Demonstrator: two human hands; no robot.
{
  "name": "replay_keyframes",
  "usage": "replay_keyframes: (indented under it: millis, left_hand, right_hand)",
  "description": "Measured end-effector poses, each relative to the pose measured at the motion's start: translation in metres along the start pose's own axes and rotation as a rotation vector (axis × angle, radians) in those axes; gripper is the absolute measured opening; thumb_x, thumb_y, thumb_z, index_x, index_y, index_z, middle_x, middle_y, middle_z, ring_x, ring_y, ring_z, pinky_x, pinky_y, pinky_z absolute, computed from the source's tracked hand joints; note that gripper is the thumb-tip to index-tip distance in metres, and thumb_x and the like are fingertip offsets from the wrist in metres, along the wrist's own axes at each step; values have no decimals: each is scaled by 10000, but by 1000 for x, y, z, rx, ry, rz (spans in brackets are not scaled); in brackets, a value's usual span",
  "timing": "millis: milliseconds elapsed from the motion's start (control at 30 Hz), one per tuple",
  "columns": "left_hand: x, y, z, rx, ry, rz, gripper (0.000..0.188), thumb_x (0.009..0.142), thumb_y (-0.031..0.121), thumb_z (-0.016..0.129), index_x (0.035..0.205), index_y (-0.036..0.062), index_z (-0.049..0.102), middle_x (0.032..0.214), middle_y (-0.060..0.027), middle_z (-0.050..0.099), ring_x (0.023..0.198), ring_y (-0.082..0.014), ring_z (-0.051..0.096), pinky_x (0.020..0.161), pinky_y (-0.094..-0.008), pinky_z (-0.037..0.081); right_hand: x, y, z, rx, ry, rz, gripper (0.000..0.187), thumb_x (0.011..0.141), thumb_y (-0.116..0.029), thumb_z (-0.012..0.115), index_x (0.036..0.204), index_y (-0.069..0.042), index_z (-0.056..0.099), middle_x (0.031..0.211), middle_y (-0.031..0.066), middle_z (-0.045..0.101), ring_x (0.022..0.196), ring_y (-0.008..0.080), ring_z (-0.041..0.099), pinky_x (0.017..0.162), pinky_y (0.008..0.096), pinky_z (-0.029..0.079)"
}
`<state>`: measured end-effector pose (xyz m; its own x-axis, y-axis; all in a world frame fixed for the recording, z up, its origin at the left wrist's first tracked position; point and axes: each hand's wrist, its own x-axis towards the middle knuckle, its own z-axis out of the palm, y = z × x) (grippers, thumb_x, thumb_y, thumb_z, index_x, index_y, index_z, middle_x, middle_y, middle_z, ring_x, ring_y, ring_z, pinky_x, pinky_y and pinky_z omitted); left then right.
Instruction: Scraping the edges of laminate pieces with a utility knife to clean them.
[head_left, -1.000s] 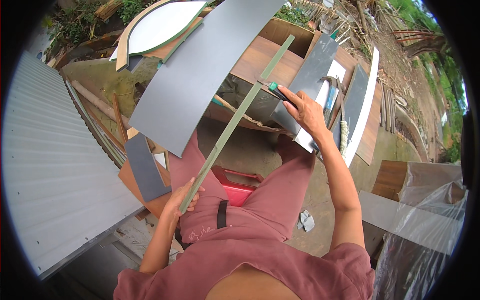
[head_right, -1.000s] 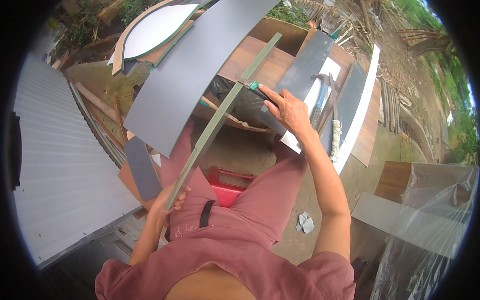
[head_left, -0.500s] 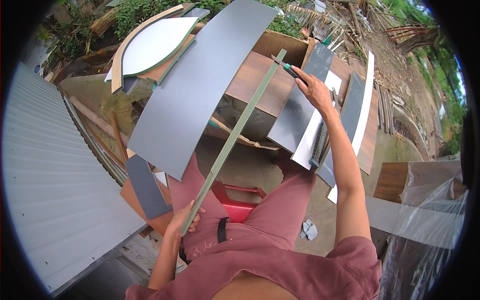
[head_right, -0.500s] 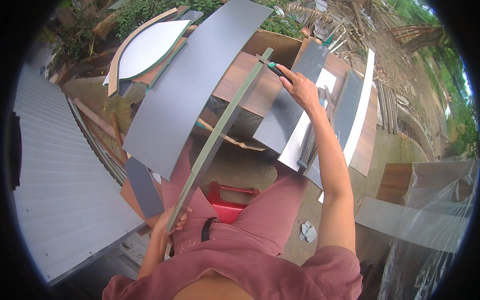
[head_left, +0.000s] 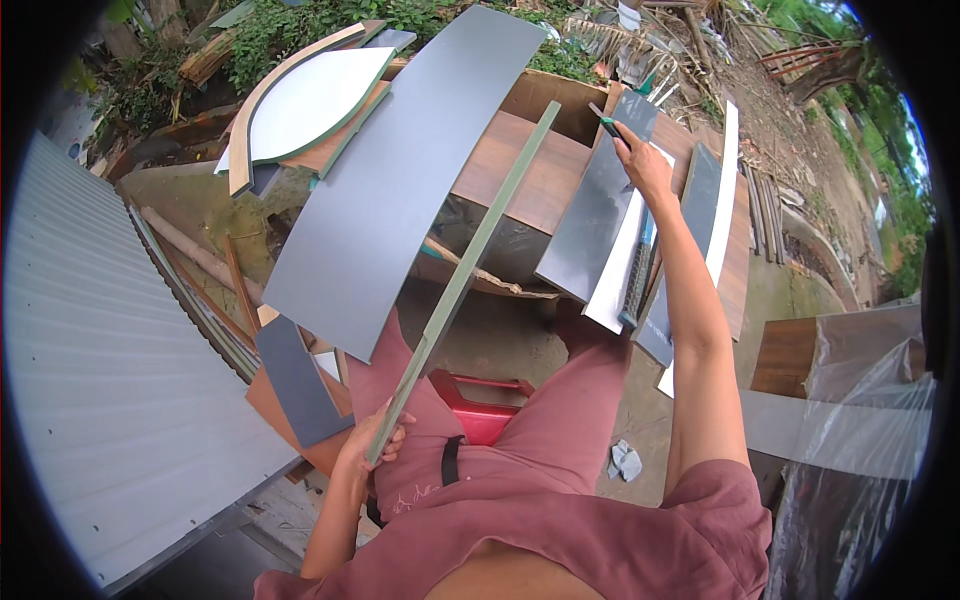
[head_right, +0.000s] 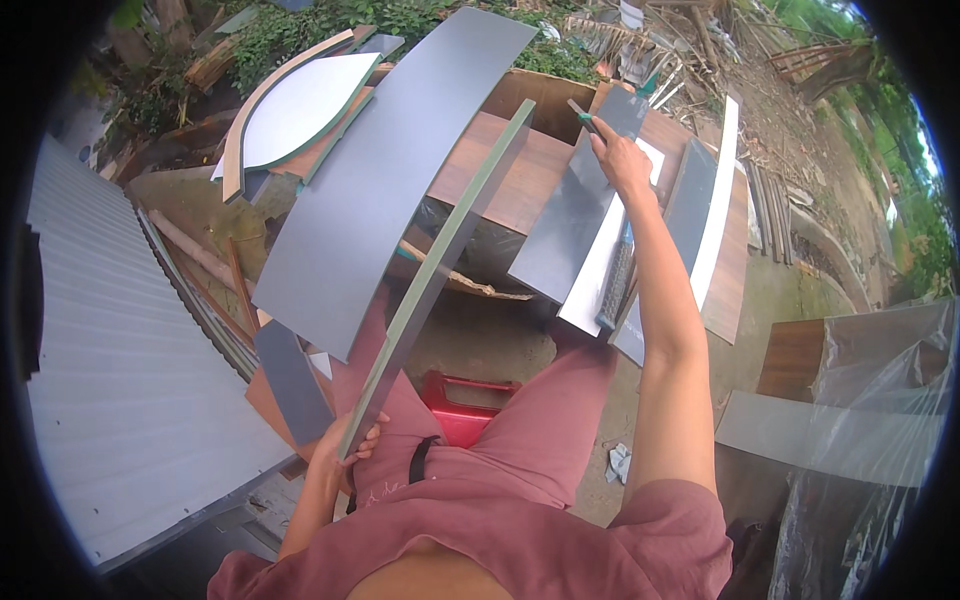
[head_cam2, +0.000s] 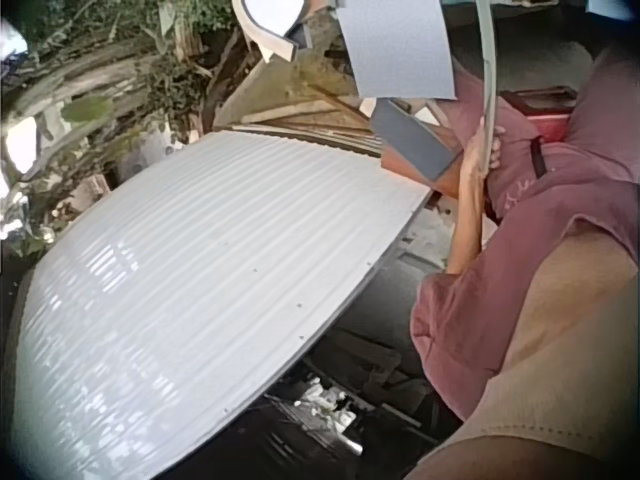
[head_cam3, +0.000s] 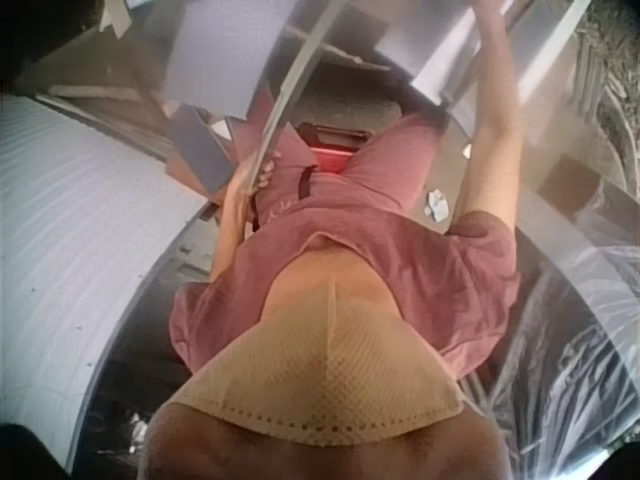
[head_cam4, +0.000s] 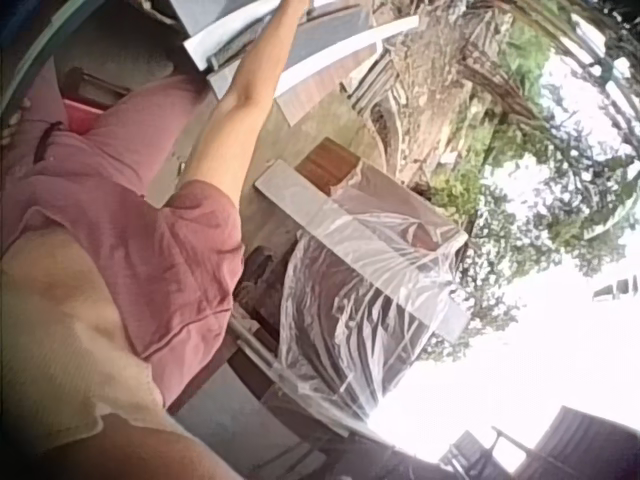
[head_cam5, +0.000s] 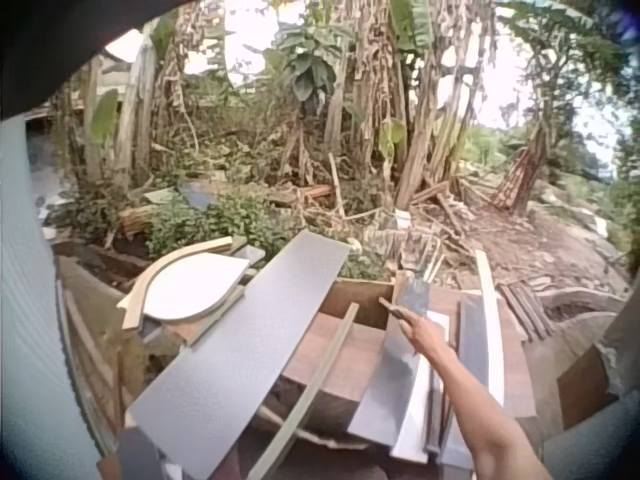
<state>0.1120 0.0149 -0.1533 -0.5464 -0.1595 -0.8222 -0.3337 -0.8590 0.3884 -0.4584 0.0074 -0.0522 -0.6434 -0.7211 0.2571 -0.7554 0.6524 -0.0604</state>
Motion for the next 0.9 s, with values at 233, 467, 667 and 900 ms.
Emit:
replay_keyframes:
  millis: [233,467,667,900]
  left_hand:
    - [-7,-4,-1,-14,31,13,564,942,525,396,978,-13,558,559,11,390,406,-67,328,342,-211,246]
    - [-24,-19,-8,-118,167,122,431,905,417,553,1057,13,565,738,-32,571,562,-125,537,479,-264,462]
    - [-36,-31,-14,-606,244,227,507,815,306,706,1204,48,508,1183,-87,563,1069,-217,543,930,-375,451]
    - [-53,-35,22,-752,209,373,458,833,228,689,1210,63,486,1150,-55,571,1093,-224,536,945,-420,447]
  right_hand:
    - [-42,-39,4,52,72,-139,397,912,-404,475,1304,-345,468,821,210,637,781,397,627,639,505,481]
    - [-69,-48,-6,394,27,40,415,915,-396,469,1303,-252,482,966,216,638,898,394,610,757,466,469]
    - [-136,-73,7,598,-70,-51,413,922,-401,469,1308,-255,481,1025,204,634,949,398,595,819,435,456]
    - [-187,-92,13,618,-155,-54,416,927,-381,472,1316,-234,474,996,200,636,946,373,597,804,426,453]
